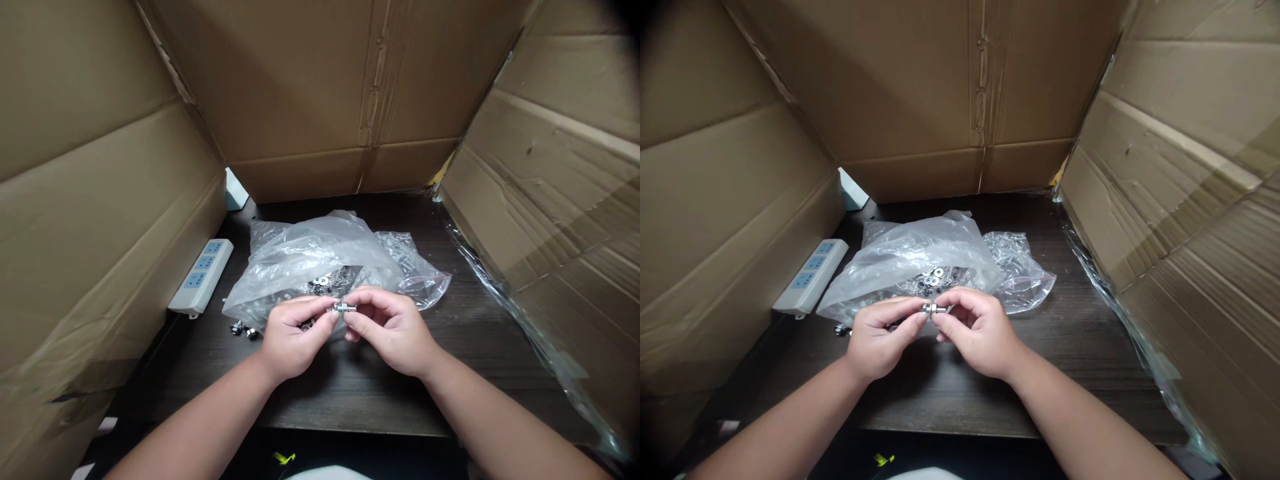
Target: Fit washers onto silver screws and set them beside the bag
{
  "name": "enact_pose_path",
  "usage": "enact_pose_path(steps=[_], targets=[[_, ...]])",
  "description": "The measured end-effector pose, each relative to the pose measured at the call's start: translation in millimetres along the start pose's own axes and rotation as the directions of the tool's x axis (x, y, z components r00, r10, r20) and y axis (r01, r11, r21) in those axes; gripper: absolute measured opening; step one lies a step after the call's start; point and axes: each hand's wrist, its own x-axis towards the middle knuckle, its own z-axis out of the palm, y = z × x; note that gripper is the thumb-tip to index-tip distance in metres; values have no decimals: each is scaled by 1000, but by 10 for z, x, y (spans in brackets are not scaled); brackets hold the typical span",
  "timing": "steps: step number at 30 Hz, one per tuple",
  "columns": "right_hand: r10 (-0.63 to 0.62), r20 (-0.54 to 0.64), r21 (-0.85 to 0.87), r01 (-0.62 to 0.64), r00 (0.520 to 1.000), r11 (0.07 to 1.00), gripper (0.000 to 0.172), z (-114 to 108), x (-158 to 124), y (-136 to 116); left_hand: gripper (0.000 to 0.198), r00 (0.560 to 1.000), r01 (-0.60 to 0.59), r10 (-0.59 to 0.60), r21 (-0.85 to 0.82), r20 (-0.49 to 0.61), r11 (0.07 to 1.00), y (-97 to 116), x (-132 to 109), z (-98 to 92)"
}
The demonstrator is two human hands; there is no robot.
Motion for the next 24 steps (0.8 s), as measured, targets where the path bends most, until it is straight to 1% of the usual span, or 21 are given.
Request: enact_pose_path(steps=[3,5,8,10,12,15,18,20,22,24], targets=[[23,49,-16,-22,999,1000,17,-11,-4,-34,15,996,-90,90,35,6,995,-11,-11,0],[50,95,-43,-46,994,998,19,-23,-2,-40,18,992,-130,129,34,12,991,-20,-19,0],[108,144,-79,-97,984,992,32,-44,11,-22,20,990,-139,138,31,12,990,-29,-29,1],[121,137,-72,-112,983,991,37,-58,20,-9,19,992,-127,126,39,15,991,-30,-32,1],[101,106,-47,-96,989,994,33,-69,24,-7,18,994,-111,111,50,13,993,-26,-33,2],[54,54,9,-55,997,998,19,-69,12,-16,16,996,-85,85,44,-16,995,-20,-30,3],[-2,35,62,0,999,998,19,-51,-3,-3,16,997,-69,69,15,-33,998,-19,-30,-2],[-39,38,76,36,998,996,16,-36,-4,19,16,997,-66,66,0,-31,998,-21,-31,-9],[-53,44,81,50,998,995,13,-26,0,35,17,997,-73,73,-6,-19,997,-25,-31,-14],[-41,48,79,37,998,996,10,-22,2,32,17,996,-93,93,-9,-5,996,-29,-30,-15]])
